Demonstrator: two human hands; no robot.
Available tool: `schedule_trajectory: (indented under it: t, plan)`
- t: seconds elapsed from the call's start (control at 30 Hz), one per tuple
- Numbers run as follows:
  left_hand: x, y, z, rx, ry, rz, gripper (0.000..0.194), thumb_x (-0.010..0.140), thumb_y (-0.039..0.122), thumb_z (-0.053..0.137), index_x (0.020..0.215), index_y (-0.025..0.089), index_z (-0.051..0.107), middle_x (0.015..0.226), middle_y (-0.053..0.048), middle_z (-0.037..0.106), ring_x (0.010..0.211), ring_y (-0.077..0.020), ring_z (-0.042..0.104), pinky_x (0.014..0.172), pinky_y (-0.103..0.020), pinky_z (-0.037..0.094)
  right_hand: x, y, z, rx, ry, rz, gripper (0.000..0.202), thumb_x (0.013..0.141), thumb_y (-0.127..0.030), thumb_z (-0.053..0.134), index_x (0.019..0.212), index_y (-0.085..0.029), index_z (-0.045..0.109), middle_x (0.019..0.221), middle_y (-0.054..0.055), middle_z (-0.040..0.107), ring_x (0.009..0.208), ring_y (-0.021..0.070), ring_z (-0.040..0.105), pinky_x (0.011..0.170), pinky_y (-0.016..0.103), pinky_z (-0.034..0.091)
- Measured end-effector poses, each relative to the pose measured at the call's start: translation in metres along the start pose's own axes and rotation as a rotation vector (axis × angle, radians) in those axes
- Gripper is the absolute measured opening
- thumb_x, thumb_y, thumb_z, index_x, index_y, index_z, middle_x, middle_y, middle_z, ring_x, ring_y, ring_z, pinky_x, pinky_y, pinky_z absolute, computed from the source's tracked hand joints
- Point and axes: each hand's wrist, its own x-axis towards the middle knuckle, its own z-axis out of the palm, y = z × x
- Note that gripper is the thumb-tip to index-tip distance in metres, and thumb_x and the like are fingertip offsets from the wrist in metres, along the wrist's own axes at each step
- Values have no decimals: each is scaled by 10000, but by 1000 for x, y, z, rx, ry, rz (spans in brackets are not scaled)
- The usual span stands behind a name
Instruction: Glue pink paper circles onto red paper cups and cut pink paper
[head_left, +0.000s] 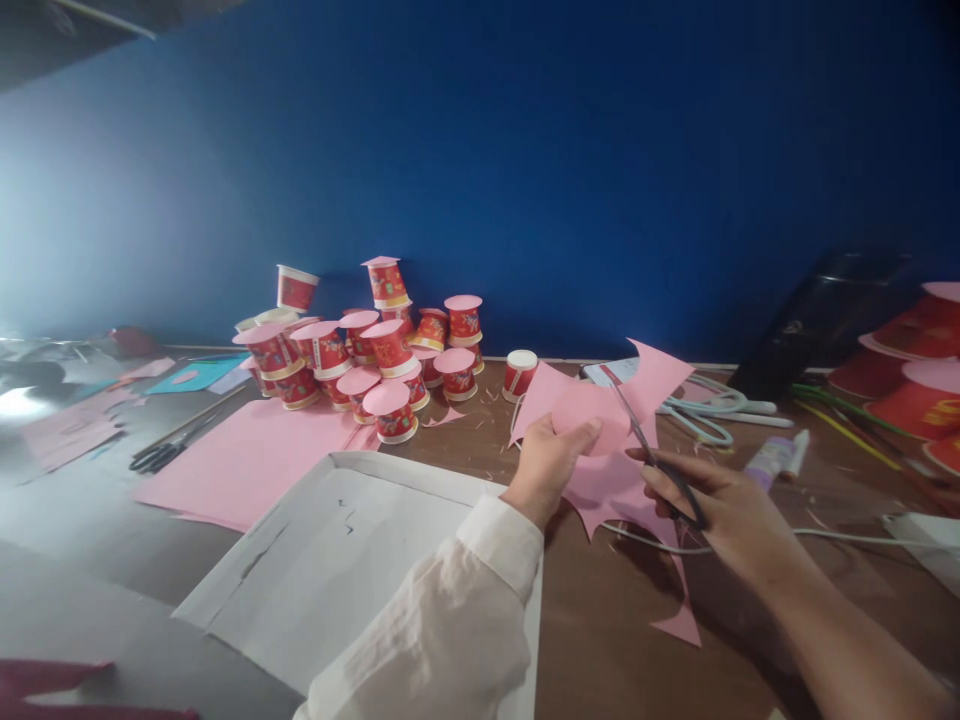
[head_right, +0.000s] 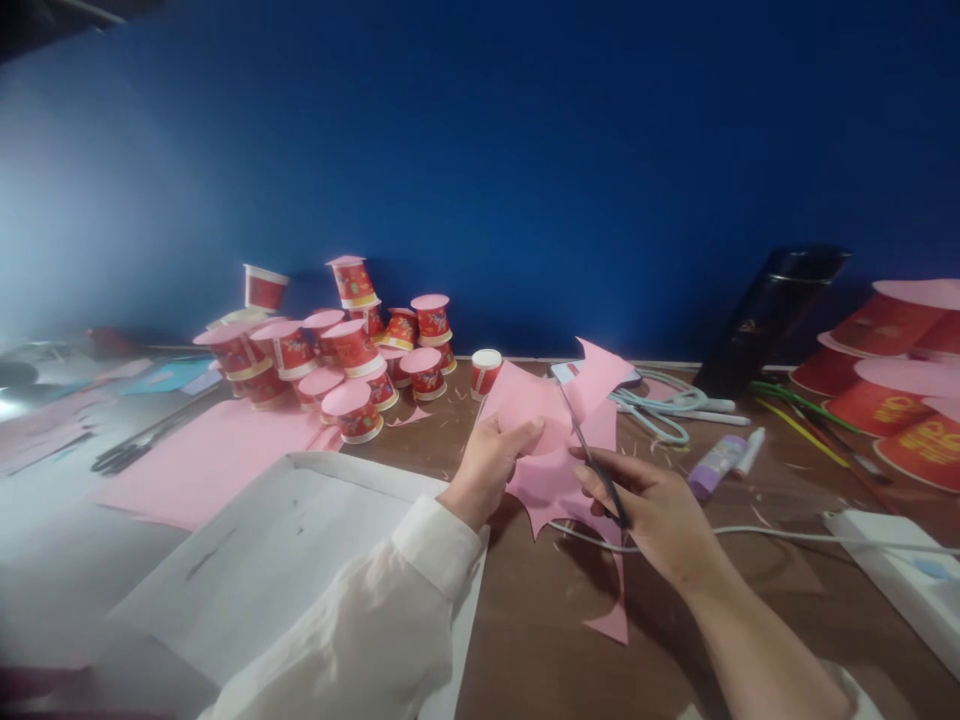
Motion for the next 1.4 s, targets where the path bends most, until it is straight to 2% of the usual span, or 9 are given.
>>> schedule_trajectory:
  t: [0.2, 0.57, 0.8, 1.1, 1.2, 1.4]
  plan:
    - [-2, 0, -2, 25, 3, 36, 255, 754, 328, 909, 756, 170, 709, 694, -16, 676, 594, -123, 576, 612, -254, 483, 0, -1, 1, 29, 3, -5, 775, 702, -809, 836, 1199, -217, 899, 768, 78, 787, 682, 229, 708, 641, 353, 593]
    - [-2, 3, -2, -16, 17, 8, 346, 726, 334, 942, 676, 196, 629, 591, 23, 587, 574, -124, 575, 619, -248, 495, -5, -9, 0, 52, 3, -4, 699, 708, -767, 856, 1152, -231, 913, 712, 49, 732, 626, 201, 641, 604, 350, 548]
    - [-1, 4, -3, -42, 8, 12, 308, 750, 291, 912, 679, 197, 628, 577, 37, 567, 554, -110, 563, 621, -240, 507, -5, -13, 1, 109, -1, 26, 689, 643, -754, 902, 1102, -241, 923, 705, 54, 726, 613, 197, 639, 578, 334, 535]
    - [-1, 5, -2, -79, 3, 14, 313, 740, 324, 927, 697, 186, 649, 629, 7, 628, 619, -134, 629, 678, -265, 545, -5, -10, -2, 64, -14, -16, 637, 709, -738, 880, 1126, -257, 919, 716, 58, 746, 594, 200, 653, 553, 326, 548]
    - [0, 4, -3, -82, 4, 29, 316, 730, 326, 931, 695, 188, 649, 614, 17, 611, 616, -130, 622, 682, -262, 546, -5, -12, -1, 71, 2, -11, 641, 695, -741, 882, 1107, -251, 923, 696, 52, 731, 577, 191, 641, 538, 317, 536]
    - [3, 1, -4, -95, 21, 48, 335, 692, 370, 958, 742, 180, 688, 663, -10, 665, 662, -155, 655, 695, -278, 550, -6, -20, 1, 89, 6, -35, 595, 645, -733, 899, 1016, -268, 933, 641, 33, 706, 540, 184, 609, 510, 316, 520]
